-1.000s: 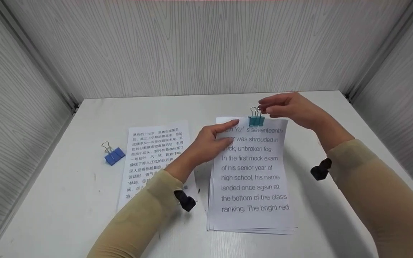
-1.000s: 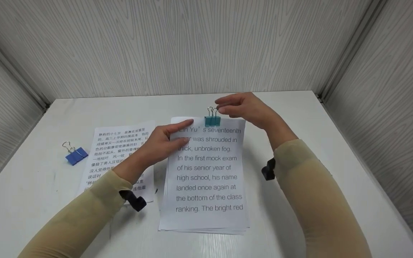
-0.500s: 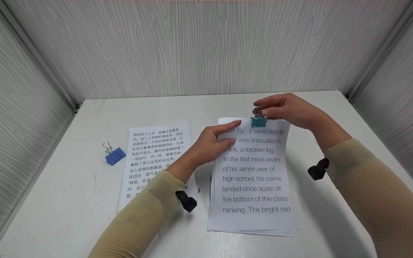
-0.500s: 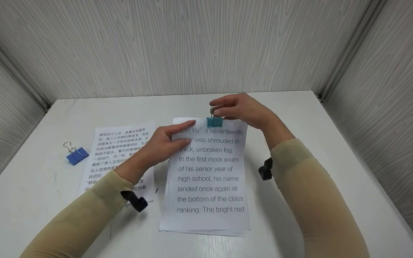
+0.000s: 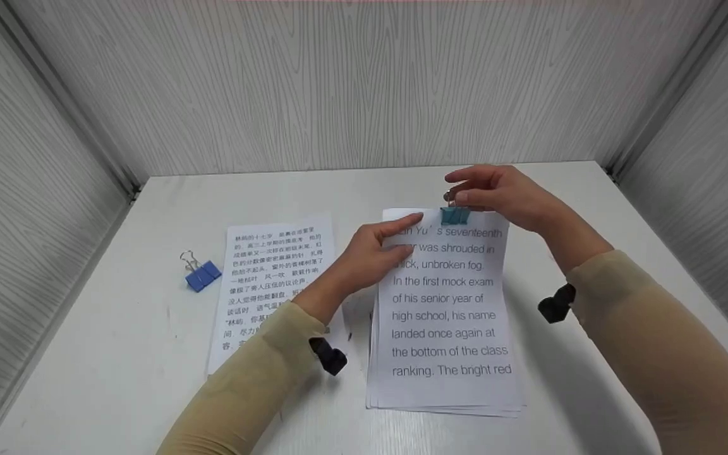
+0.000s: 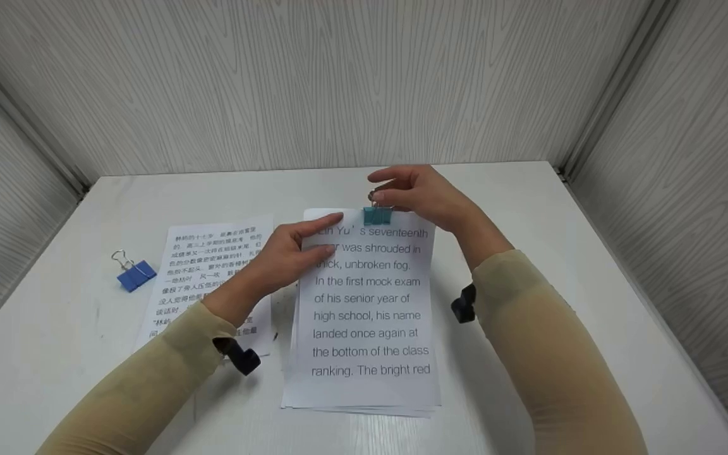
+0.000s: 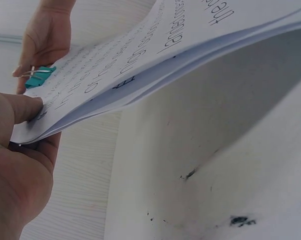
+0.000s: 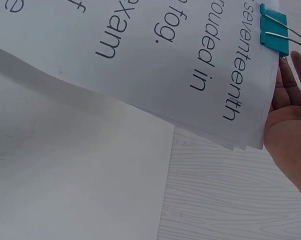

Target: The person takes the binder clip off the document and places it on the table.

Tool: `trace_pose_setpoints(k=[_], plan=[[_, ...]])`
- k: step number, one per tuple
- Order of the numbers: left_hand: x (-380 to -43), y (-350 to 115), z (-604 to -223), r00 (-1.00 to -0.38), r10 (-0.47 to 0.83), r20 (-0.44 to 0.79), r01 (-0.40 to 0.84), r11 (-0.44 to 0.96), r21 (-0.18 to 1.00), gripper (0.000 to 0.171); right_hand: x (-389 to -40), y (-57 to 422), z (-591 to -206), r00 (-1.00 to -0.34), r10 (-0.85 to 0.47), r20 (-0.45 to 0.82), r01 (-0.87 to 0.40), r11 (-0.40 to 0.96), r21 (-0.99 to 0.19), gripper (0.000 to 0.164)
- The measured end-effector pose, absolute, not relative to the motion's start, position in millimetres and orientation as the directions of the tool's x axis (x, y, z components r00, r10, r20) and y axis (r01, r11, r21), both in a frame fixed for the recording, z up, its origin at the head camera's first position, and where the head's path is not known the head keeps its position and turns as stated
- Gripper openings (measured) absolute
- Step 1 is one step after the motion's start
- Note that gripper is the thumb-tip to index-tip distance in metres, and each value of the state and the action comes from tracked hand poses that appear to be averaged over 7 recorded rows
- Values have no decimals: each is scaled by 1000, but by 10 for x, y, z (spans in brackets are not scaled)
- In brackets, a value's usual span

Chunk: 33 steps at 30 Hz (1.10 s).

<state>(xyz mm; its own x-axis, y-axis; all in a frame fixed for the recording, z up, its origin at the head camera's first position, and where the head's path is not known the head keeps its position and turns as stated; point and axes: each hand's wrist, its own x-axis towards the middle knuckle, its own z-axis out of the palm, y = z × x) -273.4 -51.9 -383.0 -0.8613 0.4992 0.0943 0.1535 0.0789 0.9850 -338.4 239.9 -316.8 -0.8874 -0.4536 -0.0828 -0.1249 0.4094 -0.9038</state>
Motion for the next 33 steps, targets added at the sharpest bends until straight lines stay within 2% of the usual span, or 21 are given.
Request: trace_pose_setpoints(k=[9, 18, 25, 33], plan=[[-2747, -538, -3886, -868, 484, 109, 177, 99, 979, 56, -3335, 2312, -3164, -892, -452, -23, -196, 430, -881, 40], [-2766, -590, -3985, -873, 478, 98, 176, 120, 977, 57, -3336, 2344, -3130, -939, -308, 149, -255, 340, -905, 33], [-2823, -668, -4059, -892, 445, 84, 158, 132, 979, 57, -3318, 2566, -3126, -958, -252, 135, -220, 349, -911, 36], [-2915, -762, -4153, -916, 396, 62, 147, 188, 971, 58, -3261, 2988, -3333, -972, -221, 79, -166, 413, -895, 36]])
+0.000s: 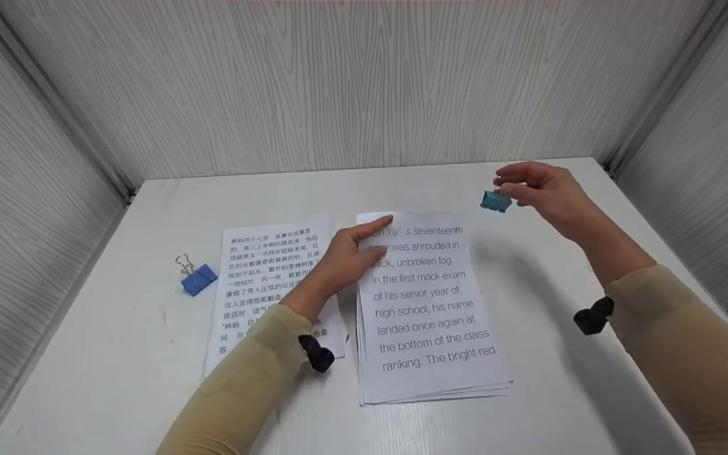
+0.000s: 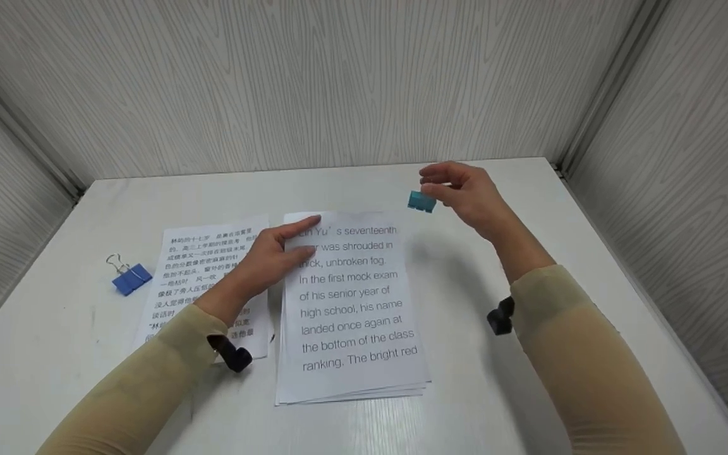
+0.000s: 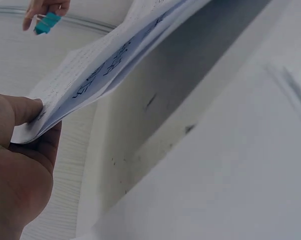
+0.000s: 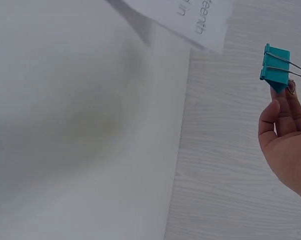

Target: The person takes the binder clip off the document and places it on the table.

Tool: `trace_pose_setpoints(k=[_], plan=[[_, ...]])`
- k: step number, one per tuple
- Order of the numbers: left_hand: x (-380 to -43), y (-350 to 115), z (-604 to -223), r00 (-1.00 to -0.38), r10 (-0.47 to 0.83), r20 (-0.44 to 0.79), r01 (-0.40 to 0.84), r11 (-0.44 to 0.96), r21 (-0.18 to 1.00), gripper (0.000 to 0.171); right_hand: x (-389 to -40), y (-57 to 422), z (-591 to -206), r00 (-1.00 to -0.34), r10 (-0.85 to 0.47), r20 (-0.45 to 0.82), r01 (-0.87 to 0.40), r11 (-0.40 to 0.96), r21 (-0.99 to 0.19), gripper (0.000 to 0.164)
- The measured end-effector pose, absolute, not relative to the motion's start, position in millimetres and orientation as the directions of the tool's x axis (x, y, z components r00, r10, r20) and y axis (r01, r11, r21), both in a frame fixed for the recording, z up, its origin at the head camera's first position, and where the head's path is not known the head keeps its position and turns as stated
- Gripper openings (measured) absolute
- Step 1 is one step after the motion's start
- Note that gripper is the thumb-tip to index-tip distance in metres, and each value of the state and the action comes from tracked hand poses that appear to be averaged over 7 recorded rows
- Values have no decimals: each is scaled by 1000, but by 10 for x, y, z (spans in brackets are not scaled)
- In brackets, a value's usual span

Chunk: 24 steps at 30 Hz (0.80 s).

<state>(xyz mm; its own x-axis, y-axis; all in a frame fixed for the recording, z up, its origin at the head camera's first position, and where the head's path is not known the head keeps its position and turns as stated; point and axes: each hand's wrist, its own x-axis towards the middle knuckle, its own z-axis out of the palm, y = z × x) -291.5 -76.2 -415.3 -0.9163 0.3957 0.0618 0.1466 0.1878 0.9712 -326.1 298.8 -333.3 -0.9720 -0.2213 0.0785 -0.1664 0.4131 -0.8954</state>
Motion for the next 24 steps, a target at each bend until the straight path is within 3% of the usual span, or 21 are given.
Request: trace_pose_setpoints(k=[13, 24], plan=[[-3067, -872, -4269, -949, 316, -21, 74, 286, 955, 57, -3113, 3525, -3829, -988, -139, -63, -10, 469, -883, 37], [-3154, -846, -4387, -942, 324, -85, 17, 302, 953, 59, -3063, 3610, -4056, -976, -140, -165, 68, 523, -849, 44]])
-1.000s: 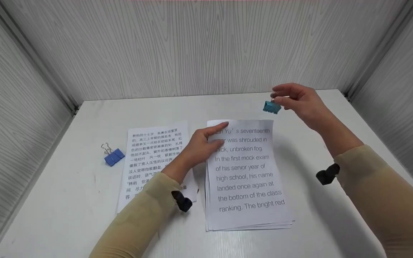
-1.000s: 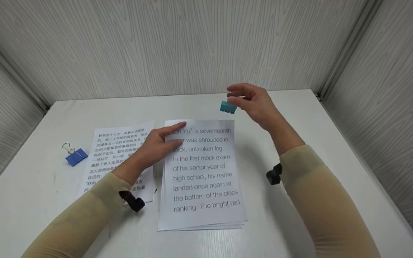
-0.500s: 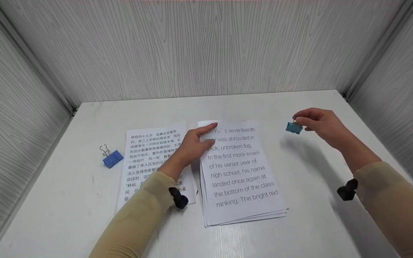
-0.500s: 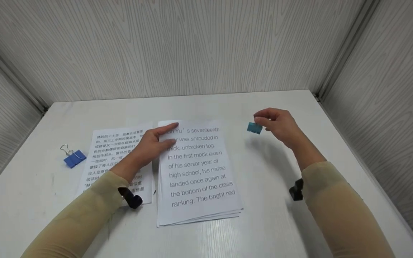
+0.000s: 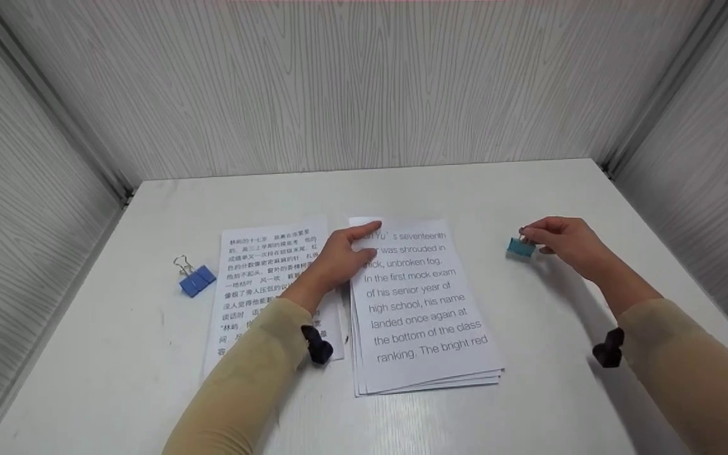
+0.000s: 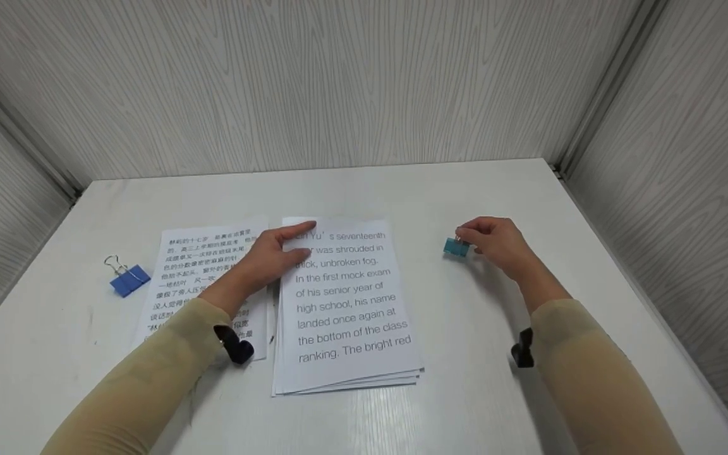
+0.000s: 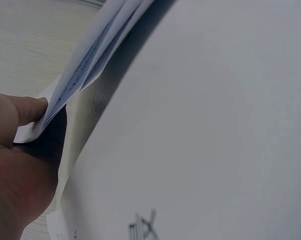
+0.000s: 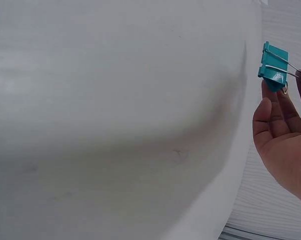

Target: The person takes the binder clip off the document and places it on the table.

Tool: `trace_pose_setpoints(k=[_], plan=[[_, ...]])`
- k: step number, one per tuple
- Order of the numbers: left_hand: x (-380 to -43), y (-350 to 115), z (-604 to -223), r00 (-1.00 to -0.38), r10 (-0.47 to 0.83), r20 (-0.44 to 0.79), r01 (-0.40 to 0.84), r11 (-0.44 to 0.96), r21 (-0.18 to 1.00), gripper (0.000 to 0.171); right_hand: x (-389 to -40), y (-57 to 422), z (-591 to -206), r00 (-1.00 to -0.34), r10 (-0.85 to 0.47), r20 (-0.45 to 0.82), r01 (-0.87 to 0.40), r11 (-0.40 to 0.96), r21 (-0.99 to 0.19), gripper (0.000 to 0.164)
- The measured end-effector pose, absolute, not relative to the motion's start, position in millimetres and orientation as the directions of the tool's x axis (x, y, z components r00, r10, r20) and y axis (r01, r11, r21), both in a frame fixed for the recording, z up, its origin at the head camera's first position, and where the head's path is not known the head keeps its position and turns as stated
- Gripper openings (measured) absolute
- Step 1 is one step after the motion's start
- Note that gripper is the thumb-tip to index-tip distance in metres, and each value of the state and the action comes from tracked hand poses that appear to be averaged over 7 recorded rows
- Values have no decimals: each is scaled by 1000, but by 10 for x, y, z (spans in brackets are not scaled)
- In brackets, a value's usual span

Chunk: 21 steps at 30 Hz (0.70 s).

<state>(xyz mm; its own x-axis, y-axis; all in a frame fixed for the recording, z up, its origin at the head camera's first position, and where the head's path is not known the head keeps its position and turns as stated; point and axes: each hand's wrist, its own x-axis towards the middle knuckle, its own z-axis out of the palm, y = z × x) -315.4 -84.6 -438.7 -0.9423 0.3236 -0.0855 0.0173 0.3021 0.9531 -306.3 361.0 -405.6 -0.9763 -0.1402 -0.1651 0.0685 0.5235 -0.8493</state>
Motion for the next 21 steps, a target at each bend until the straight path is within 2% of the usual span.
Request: trace_pose_setpoints(k=[11, 21], plan=[[-3145, -792, -4393, -939, 329, -100, 9, 314, 949, 59, -3055, 3621, -4131, -975, -85, -204, 118, 579, -806, 46], [-3176, -803, -4345, -937, 336, -93, 57, 409, 911, 62, -3062, 3531, -4111, -974, -45, -221, 145, 624, -768, 52]])
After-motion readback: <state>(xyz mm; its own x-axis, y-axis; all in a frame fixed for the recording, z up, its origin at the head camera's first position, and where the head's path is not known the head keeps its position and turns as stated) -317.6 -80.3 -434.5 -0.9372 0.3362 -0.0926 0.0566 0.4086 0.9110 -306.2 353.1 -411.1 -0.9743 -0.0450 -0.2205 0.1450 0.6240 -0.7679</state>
